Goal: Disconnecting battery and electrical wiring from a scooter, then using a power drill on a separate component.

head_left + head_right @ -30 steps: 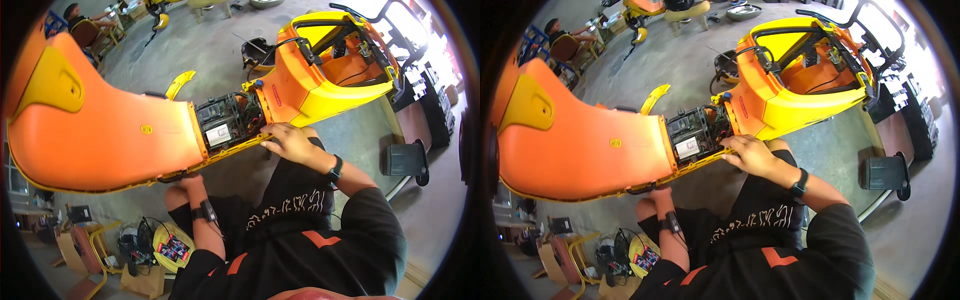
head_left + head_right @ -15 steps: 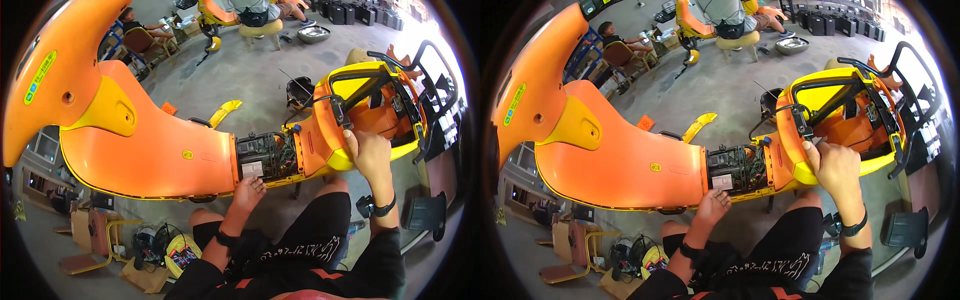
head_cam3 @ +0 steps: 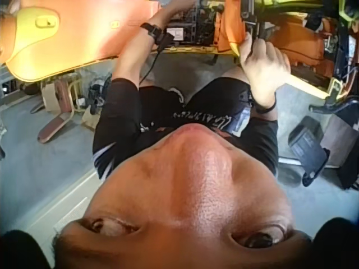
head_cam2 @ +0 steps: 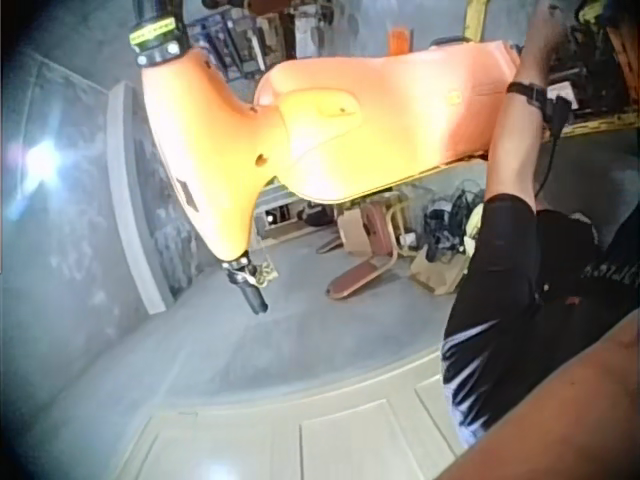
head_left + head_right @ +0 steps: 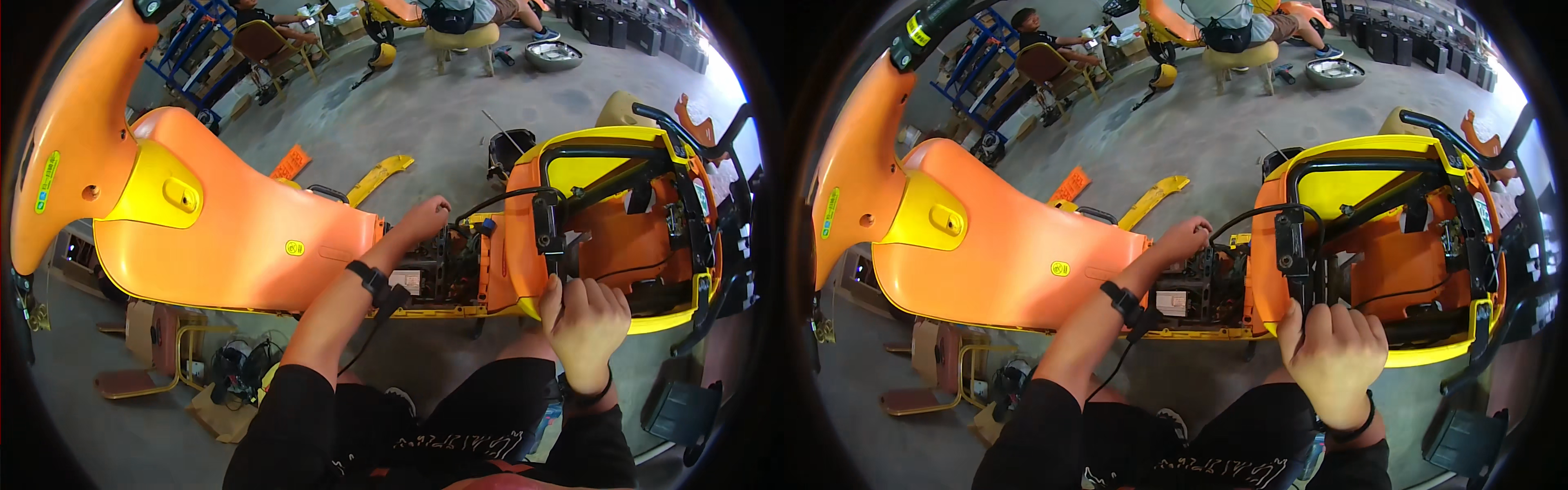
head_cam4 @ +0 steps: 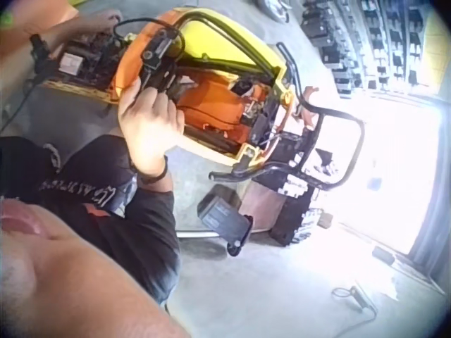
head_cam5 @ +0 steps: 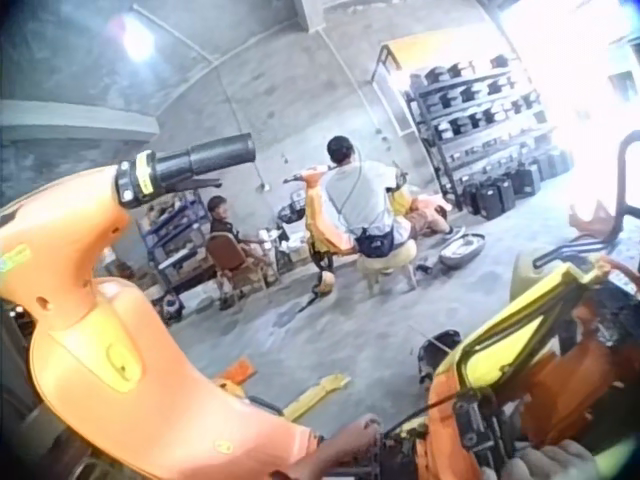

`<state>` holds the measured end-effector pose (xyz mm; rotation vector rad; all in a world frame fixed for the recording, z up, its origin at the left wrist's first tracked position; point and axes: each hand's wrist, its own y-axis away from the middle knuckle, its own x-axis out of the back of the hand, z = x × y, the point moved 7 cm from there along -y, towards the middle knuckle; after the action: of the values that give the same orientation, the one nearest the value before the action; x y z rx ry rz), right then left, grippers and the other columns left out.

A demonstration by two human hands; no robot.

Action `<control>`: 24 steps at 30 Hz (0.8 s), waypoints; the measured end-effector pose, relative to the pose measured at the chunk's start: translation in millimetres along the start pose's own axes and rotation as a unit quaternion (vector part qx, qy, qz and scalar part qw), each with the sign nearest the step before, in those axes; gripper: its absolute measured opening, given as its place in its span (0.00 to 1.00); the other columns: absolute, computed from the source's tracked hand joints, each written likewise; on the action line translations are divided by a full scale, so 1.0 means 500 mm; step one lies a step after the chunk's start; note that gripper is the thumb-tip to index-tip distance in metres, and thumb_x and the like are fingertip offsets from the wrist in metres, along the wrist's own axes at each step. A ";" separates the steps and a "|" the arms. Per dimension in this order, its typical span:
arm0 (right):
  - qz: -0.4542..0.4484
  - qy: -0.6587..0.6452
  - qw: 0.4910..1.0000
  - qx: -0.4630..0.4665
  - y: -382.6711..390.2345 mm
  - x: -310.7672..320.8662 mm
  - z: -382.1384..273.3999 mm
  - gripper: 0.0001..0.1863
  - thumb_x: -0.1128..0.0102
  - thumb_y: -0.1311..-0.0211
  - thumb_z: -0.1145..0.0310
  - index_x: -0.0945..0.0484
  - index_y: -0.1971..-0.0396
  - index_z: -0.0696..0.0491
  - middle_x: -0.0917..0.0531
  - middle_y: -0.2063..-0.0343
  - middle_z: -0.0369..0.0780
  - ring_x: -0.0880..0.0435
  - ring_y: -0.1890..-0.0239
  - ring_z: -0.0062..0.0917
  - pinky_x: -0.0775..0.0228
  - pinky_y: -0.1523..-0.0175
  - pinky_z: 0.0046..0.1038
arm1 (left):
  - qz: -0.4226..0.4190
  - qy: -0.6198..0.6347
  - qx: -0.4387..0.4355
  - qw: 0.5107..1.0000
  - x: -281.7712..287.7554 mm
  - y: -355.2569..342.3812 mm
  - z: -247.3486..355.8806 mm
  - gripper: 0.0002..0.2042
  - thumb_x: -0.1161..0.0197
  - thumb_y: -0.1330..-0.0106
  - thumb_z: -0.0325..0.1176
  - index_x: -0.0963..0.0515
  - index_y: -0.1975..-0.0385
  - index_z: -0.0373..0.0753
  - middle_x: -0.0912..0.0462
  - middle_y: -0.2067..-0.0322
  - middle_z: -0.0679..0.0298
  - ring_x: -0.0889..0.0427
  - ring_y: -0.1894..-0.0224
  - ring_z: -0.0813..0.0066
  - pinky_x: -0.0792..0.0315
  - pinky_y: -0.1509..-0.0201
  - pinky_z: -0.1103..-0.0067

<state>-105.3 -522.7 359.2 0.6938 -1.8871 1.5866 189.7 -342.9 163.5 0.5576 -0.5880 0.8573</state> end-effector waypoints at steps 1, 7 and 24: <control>0.001 -0.009 1.000 0.007 0.001 -0.001 -0.001 0.21 0.39 0.42 0.62 0.38 0.89 0.49 0.36 0.89 0.37 0.31 0.85 0.31 0.43 0.76 0.33 | -0.001 -0.047 -0.013 0.999 0.000 -0.009 0.004 0.14 0.49 0.36 0.33 0.25 0.54 0.36 0.18 0.69 0.57 0.18 0.66 0.66 0.26 0.59 0.73; 0.003 -0.008 0.999 0.039 0.012 -0.007 0.005 0.21 0.40 0.41 0.61 0.38 0.89 0.48 0.39 0.88 0.36 0.34 0.85 0.30 0.46 0.76 0.33 | -0.012 -0.178 -0.114 0.977 -0.002 -0.061 0.071 0.15 0.48 0.36 0.36 0.24 0.53 0.39 0.17 0.64 0.52 0.18 0.61 0.54 0.26 0.55 0.66; -0.015 0.011 0.997 0.071 0.011 -0.023 -0.003 0.18 0.50 0.37 0.60 0.25 0.83 0.54 0.28 0.88 0.35 0.27 0.85 0.28 0.40 0.76 0.29 | -0.001 -0.185 -0.083 0.979 -0.169 -0.499 0.035 0.18 0.42 0.41 0.35 0.23 0.48 0.46 0.18 0.52 0.53 0.21 0.48 0.51 0.27 0.45 0.63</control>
<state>-100.9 -520.2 347.4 0.7571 -1.7520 1.7158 345.6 -532.6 65.9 0.5678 -0.9894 0.6982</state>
